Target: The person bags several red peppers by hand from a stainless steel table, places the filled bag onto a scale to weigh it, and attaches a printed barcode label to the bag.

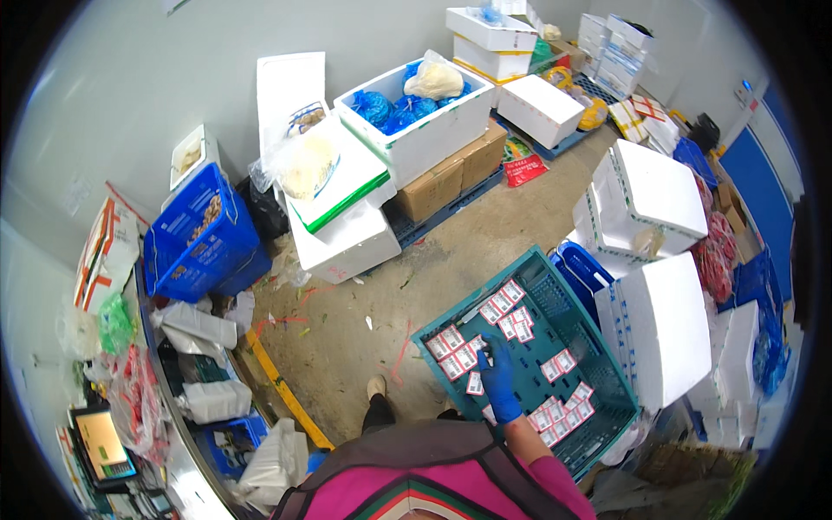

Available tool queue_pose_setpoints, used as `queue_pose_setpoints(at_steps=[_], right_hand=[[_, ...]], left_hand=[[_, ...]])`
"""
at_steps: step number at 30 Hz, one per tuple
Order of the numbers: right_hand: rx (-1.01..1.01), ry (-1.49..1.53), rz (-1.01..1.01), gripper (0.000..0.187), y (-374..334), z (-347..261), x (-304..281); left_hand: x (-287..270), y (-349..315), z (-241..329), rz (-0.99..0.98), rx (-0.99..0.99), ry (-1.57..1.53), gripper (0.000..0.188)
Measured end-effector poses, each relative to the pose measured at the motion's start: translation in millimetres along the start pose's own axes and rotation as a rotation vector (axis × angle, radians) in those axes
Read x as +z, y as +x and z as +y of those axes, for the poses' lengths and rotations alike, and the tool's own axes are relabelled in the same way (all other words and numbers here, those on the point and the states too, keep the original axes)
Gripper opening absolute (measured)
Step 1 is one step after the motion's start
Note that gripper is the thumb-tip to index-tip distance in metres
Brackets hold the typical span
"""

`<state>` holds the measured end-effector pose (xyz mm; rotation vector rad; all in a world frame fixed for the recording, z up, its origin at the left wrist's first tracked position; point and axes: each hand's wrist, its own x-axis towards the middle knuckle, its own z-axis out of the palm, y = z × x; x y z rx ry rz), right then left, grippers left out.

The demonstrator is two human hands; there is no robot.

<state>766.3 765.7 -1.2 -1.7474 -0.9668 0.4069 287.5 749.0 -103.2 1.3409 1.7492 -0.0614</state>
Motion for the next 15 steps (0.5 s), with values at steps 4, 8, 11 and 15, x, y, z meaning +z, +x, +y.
queue_pose_setpoints(at_steps=[4, 8, 11, 15], right_hand=[[-0.282, -0.090, -0.092, 0.035, 10.2, -66.7, 59.5], [-0.356, -0.146, -0.364, 0.032, -0.8, -108.1, 151.0], [-0.350, -0.186, -0.406, 0.032, 4.1, -105.1, 191.4], [-0.385, -0.242, -0.330, 0.034, 13.6, -105.0, 198.5]], left_hand=[[-70.2, 97.8, 6.7, -0.085, 0.124, -0.012, 0.039], [-133.8, 173.9, 48.8, -0.205, 0.096, -0.112, 0.038], [-163.8, 223.8, 99.0, -0.265, 0.120, -0.118, 0.038], [-182.7, 250.6, 139.0, -0.299, 0.141, -0.089, 0.037]])
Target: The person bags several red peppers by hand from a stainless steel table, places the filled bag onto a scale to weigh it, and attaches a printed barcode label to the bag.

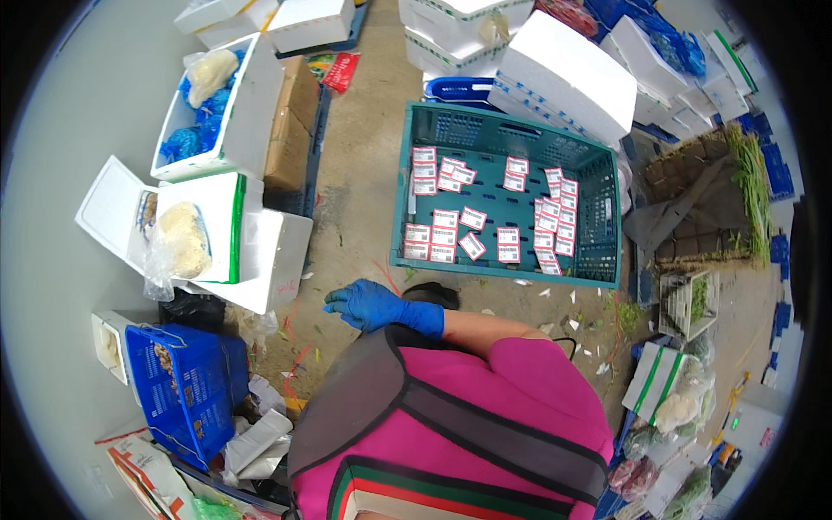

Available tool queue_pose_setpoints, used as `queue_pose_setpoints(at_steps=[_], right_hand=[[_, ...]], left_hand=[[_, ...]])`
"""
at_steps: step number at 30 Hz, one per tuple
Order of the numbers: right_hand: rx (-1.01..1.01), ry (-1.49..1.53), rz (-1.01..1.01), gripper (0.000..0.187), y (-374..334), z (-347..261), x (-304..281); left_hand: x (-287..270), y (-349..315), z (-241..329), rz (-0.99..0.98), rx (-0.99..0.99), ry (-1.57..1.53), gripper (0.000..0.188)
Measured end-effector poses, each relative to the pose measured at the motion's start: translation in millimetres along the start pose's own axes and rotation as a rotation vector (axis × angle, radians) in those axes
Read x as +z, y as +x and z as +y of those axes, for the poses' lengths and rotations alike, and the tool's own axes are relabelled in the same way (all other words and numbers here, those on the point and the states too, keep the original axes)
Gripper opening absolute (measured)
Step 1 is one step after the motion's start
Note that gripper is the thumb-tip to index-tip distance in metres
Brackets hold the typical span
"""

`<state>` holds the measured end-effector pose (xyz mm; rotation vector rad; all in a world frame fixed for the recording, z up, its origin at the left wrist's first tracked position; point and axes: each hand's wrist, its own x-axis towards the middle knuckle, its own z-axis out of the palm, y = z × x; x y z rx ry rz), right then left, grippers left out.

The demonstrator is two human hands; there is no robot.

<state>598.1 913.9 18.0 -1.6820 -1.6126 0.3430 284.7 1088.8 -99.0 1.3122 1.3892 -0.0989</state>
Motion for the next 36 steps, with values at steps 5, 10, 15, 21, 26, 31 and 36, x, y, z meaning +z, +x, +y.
queue_pose_setpoints(at_steps=[5, 10, 15, 21, 26, 31, 36], right_hand=[[0.001, -0.167, 0.262, 0.041, 0.2, 2.4, 0.0], [-0.126, -0.084, 0.248, 0.042, -3.7, 16.9, 48.8], [-0.179, -0.141, -0.091, 0.050, -7.4, 30.0, 54.0], [-0.067, -0.104, -0.083, 0.026, -3.3, 16.4, 5.6], [0.035, 0.280, 0.296, 0.010, -9.0, 0.4, -72.1], [0.724, 0.469, 0.969, 0.012, -62.4, 98.8, -132.5], [0.777, -0.136, 0.380, 0.023, -112.0, 220.9, -85.6]], left_hand=[[7.1, 14.8, 22.0, -0.067, -0.018, 0.048, 0.036], [31.5, -4.6, 26.5, -0.094, -0.089, 0.092, 0.035], [56.1, -16.8, 32.7, -0.127, -0.128, 0.112, 0.034], [61.2, -18.9, 49.1, -0.141, -0.117, 0.133, 0.033], [57.4, -24.2, 47.7, -0.119, -0.132, 0.101, 0.032], [47.9, -30.3, 42.3, -0.098, -0.162, 0.077, 0.031], [37.4, -35.9, 36.3, -0.092, -0.202, 0.069, 0.030]])
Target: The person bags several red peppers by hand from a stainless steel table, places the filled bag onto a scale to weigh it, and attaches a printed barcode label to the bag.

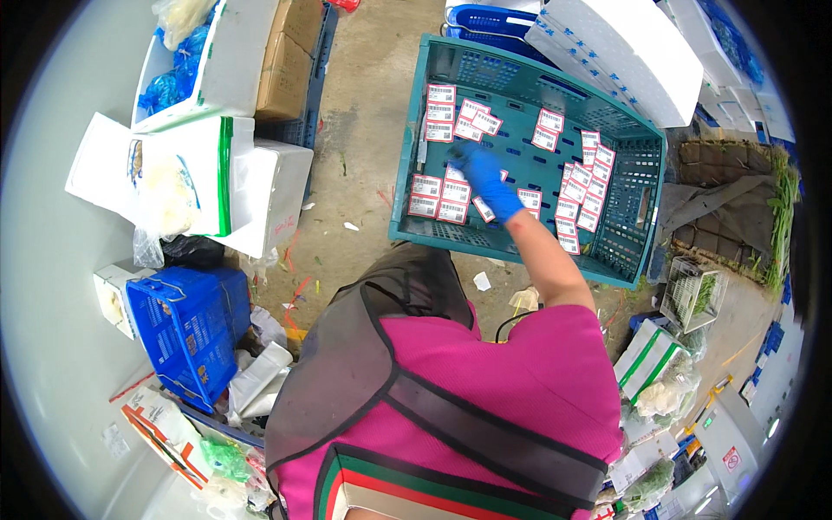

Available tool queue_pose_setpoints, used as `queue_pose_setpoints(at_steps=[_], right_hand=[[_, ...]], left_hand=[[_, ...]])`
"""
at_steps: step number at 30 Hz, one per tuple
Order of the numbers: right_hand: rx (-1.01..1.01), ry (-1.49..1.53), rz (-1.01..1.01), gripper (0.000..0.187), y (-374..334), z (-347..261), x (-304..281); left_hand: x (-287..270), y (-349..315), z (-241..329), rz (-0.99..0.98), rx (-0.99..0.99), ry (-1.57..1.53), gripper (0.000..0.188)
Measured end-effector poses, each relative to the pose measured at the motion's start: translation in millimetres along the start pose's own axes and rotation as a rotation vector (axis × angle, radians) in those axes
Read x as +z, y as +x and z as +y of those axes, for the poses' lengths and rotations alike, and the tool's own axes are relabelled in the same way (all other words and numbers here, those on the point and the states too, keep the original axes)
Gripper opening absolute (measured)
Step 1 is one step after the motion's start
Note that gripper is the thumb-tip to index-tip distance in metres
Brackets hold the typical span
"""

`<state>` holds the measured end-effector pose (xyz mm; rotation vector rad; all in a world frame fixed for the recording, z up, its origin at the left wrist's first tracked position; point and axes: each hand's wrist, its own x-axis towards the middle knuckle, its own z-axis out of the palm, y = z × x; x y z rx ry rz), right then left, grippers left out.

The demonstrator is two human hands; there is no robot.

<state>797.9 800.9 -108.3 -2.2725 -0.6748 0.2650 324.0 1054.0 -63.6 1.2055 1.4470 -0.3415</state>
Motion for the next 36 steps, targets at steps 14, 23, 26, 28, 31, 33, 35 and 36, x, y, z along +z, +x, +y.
queue_pose_setpoints(at_steps=[14, 23, 26, 28, 31, 33, 35, 36], right_hand=[[-0.179, -0.462, -0.366, 0.027, 2.5, 30.9, 137.4], [0.323, 0.674, -0.179, 0.016, -6.8, -36.8, -64.8], [0.422, 0.810, -0.272, 0.014, -52.6, -70.9, -116.1], [0.459, 0.887, -0.323, 0.013, -90.7, -93.7, -128.5], [0.489, 0.934, -0.256, 0.014, -152.6, -106.1, -113.6], [0.483, 0.823, -0.219, 0.015, -174.2, -118.2, -94.2], [0.616, 0.872, 0.180, 0.027, -202.3, -127.2, -73.8], [0.606, 0.833, 0.317, 0.047, -215.0, -137.2, -62.9]], left_hand=[[-7.3, -39.5, -25.7, 0.080, -0.090, -0.061, 0.028], [65.2, -64.5, 152.7, -0.064, 0.403, -0.023, 0.026], [131.3, -95.3, 239.5, -0.401, 0.546, 0.125, 0.029], [170.1, -107.5, 255.6, -0.716, 0.555, 0.221, 0.031], [212.0, -128.6, 238.4, -1.016, 0.445, 0.395, 0.032], [211.3, -101.6, 213.2, -1.042, 0.622, 0.620, 0.026], [217.3, -94.0, 196.6, -0.976, 0.354, 0.587, 0.028], [216.4, -85.8, 182.8, -0.981, 0.412, 0.462, 0.027]])
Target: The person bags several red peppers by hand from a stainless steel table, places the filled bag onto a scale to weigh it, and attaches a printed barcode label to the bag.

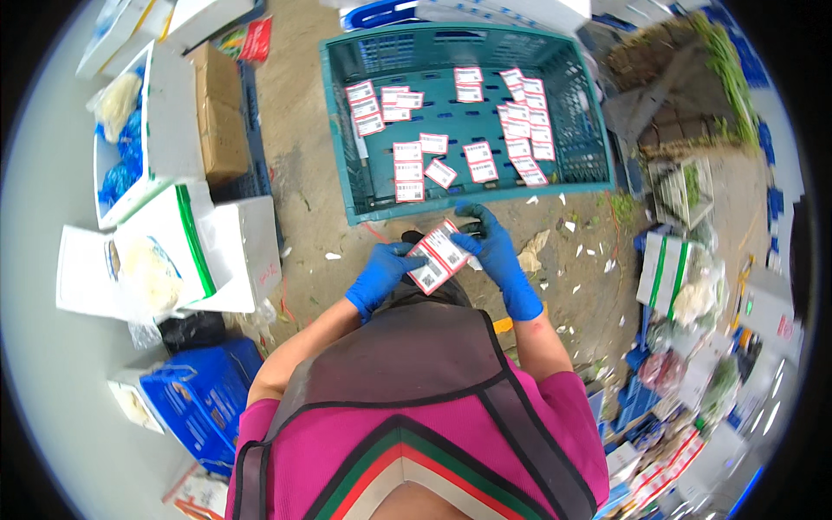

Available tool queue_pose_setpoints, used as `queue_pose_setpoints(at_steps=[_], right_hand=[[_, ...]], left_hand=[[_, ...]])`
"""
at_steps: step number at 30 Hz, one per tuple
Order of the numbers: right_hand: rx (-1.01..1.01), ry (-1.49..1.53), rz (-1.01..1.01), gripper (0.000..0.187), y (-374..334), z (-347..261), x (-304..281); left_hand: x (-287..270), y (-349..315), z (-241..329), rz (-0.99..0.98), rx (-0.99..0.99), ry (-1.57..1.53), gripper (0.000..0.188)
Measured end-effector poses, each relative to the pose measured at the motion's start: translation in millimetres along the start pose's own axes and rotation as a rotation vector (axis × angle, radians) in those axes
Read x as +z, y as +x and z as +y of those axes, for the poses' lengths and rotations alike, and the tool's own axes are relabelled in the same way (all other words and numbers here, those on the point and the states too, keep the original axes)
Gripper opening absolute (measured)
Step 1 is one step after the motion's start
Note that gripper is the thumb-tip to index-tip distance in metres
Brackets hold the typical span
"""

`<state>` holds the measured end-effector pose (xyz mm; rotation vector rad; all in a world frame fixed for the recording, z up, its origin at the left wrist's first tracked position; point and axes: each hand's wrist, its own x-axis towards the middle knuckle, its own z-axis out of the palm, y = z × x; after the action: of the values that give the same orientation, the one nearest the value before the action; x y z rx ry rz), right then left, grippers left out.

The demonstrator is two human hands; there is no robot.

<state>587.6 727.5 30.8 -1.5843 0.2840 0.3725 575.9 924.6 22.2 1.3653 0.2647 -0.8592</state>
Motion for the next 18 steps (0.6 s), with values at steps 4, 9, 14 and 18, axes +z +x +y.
queue_pose_setpoints(at_steps=[4, 9, 14, 18], right_hand=[[-0.119, -0.395, 0.227, 0.056, -63.3, 22.6, 31.1], [-0.024, -0.071, 0.911, 0.024, -135.6, 146.8, -62.3], [0.056, 0.041, 0.811, 0.030, -281.1, 120.6, -52.1], [-0.119, 0.518, 0.850, 0.026, -348.0, 76.3, -21.6]], left_hand=[[17.5, -26.4, -14.4, -0.120, -0.071, -0.141, 0.019], [51.5, -57.5, -20.6, -0.321, -0.115, -0.096, 0.025], [119.1, -77.3, -33.3, -0.560, -0.009, 0.020, 0.025], [199.5, -102.3, -62.5, -0.819, -0.026, 0.182, 0.024]])
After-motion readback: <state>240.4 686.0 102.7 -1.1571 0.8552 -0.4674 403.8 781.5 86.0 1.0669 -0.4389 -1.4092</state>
